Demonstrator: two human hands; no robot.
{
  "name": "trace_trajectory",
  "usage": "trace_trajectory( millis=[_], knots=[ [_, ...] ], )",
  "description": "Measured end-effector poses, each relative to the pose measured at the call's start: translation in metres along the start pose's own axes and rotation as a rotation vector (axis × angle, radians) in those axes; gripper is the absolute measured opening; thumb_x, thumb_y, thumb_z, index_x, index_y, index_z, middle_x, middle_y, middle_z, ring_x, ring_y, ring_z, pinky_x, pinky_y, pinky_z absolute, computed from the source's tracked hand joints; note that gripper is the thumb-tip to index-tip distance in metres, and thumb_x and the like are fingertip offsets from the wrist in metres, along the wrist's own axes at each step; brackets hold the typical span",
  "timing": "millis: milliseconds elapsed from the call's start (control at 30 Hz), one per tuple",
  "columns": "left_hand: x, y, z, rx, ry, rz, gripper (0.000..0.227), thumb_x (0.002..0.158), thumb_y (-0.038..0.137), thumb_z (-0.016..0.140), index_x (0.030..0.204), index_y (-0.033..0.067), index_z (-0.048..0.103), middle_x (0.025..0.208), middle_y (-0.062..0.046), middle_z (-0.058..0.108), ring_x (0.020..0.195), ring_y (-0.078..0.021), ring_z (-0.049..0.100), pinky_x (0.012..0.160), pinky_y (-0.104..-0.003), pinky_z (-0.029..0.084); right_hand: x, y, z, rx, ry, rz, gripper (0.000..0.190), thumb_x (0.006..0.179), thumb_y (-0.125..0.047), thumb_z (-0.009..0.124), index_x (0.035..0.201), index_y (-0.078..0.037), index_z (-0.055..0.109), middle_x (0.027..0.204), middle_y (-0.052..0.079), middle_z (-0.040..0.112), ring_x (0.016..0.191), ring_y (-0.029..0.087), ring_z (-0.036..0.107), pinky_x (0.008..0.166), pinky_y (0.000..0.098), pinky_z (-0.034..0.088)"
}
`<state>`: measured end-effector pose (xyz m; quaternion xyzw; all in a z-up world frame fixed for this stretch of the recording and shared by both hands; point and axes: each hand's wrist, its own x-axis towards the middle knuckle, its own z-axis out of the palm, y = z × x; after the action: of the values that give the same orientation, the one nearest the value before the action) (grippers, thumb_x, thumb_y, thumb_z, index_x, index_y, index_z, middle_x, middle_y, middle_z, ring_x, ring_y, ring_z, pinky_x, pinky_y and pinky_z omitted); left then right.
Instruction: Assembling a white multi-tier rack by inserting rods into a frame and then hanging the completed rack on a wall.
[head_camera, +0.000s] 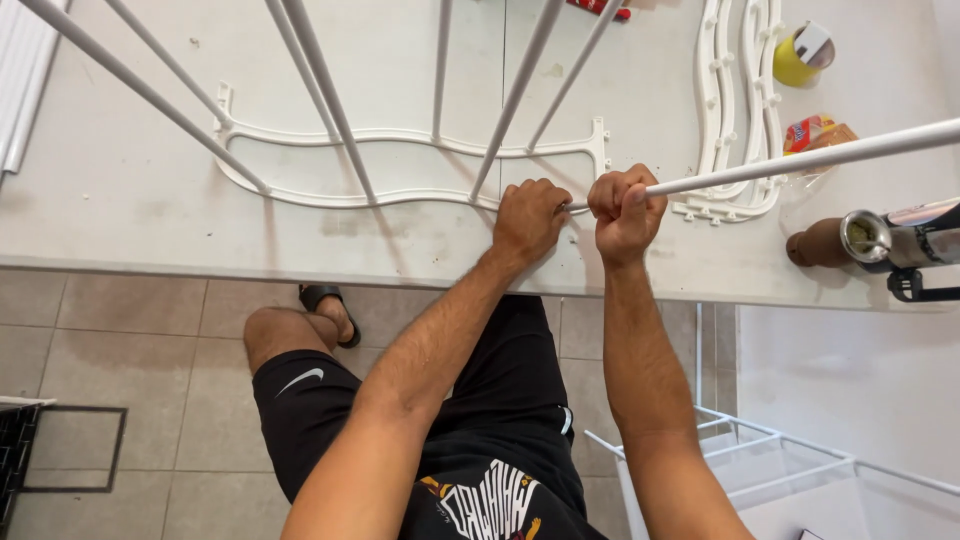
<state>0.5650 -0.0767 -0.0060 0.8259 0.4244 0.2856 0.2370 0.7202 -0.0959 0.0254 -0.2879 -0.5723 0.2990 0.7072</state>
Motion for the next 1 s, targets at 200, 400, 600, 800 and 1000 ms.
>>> trace_trajectory(
  millis=[200, 400, 600, 800, 1000],
  knots=[
    [-0.006, 0.002, -0.006, -0.021, 0.026, 0.003, 0.015, 0.089, 0.021, 0.076, 0.104, 0.0163, 0.075, 0.086, -0.002, 0.065, 0.088, -0.019, 0.066, 0.086, -0.038, 0.05, 0.001, 0.002, -0.004, 0.03, -0.073, 0.015, 0.049, 0.11, -0.048, 0.042, 0.073, -0.017, 0.039, 0.05, -0.005, 0.029, 0.041, 0.011, 0.033, 0.044, 0.0244, 0.037],
    [-0.008, -0.002, 0.0, -0.023, 0.043, 0.038, 0.015, 0.089, 0.02, 0.076, 0.102, 0.0152, 0.073, 0.088, -0.003, 0.064, 0.088, -0.0213, 0.065, 0.085, -0.039, 0.049, 0.006, 0.001, -0.002, 0.077, -0.193, 0.063, 0.049, 0.11, -0.045, 0.043, 0.069, -0.019, 0.037, 0.049, -0.007, 0.028, 0.042, 0.008, 0.029, 0.042, 0.0211, 0.031],
    [-0.007, -0.006, 0.008, -0.035, 0.047, 0.032, 0.014, 0.09, 0.02, 0.075, 0.102, 0.0155, 0.072, 0.089, -0.002, 0.064, 0.089, -0.0202, 0.065, 0.086, -0.039, 0.049, 0.023, 0.014, -0.008, 0.082, -0.231, 0.125, 0.042, 0.106, -0.031, 0.054, 0.069, -0.018, 0.038, 0.053, -0.004, 0.035, 0.046, 0.009, 0.036, 0.043, 0.0227, 0.034],
    [-0.008, -0.003, 0.007, -0.011, 0.031, 0.003, 0.012, 0.089, 0.02, 0.075, 0.1, 0.0161, 0.073, 0.087, -0.002, 0.064, 0.087, -0.0204, 0.065, 0.084, -0.039, 0.049, 0.017, 0.027, -0.013, 0.16, -0.21, 0.133, 0.048, 0.106, -0.019, 0.041, 0.059, -0.02, 0.033, 0.045, -0.005, 0.024, 0.038, 0.009, 0.025, 0.04, 0.023, 0.027],
    [-0.002, -0.009, 0.014, -0.003, 0.027, 0.02, 0.012, 0.089, 0.022, 0.075, 0.098, 0.0151, 0.073, 0.089, -0.002, 0.064, 0.088, -0.0223, 0.065, 0.083, -0.04, 0.048, 0.023, 0.027, -0.013, 0.219, -0.284, 0.159, 0.044, 0.098, -0.012, 0.045, 0.057, -0.021, 0.029, 0.047, -0.005, 0.021, 0.041, 0.009, 0.018, 0.038, 0.0249, 0.023]
  ],
)
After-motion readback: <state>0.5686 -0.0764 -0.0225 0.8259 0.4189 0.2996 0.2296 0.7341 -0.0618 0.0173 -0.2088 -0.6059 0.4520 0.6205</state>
